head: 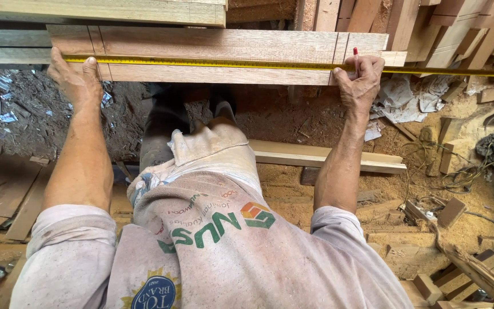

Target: Measuring wooden planks with a tape measure, marking them with a pencil, and recording the dimensions on a piece of paper.

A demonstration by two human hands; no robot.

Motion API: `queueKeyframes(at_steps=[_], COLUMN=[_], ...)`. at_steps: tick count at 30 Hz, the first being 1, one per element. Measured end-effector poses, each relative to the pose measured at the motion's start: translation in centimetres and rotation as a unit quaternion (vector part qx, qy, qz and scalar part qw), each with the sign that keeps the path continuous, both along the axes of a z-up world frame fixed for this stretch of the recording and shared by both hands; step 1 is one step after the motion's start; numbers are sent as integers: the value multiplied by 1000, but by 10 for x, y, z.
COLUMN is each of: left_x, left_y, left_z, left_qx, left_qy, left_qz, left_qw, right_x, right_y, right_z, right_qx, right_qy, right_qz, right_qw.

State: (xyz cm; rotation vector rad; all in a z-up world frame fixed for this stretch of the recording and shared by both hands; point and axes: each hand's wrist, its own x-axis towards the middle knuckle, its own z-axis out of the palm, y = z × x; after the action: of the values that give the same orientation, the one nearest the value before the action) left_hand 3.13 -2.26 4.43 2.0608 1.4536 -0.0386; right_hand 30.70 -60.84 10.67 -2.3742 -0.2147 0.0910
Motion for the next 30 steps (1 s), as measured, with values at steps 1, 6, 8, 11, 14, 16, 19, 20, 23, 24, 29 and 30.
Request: queueKeyframes(at_steps=[1, 6, 8, 11, 14, 16, 19, 20, 23, 24, 29, 30], left_x=[0, 3, 3, 3, 2, -2, -8, -9, -13, -13, -13, -9], left_y=[-1, 2, 2, 3, 2, 8, 14, 16, 18, 18, 15, 12], left_z=[1, -1, -1, -4, -3, -13, -26, -30, -37, -39, -35, -30], left_qx=[-5, -16, -27, 3, -34, -19, 13, 32, 34, 34, 52, 51], left_qy=[9, 33, 11, 21, 13, 13, 23, 34, 18, 17, 30, 29], left_qz=[0, 13, 25, 11, 32, 22, -2, -15, -14, -12, -20, -16], left_qw=[1000, 999, 999, 1000, 999, 999, 1000, 999, 999, 999, 998, 998], right_x=[0, 1, 2, 2, 1, 1, 1, 1, 1, 2, 6, 6], right_y=[0, -1, -2, -1, -2, -1, -1, -1, -2, -4, -10, -9], right_z=[0, -2, -3, 0, 0, 0, -2, -3, -2, -5, -18, -17], right_qx=[1, -2, -13, 0, 3, 5, 7, 8, -2, -2, -18, -19], right_qy=[-5, -10, -1, 1, 11, 12, 13, 12, 15, 14, 24, 23], right_qz=[5, 16, 7, 19, 21, 17, 14, 17, 12, 13, 9, 13], right_qw=[1000, 1000, 1000, 1000, 1000, 1000, 1000, 1000, 1000, 1000, 1000, 999])
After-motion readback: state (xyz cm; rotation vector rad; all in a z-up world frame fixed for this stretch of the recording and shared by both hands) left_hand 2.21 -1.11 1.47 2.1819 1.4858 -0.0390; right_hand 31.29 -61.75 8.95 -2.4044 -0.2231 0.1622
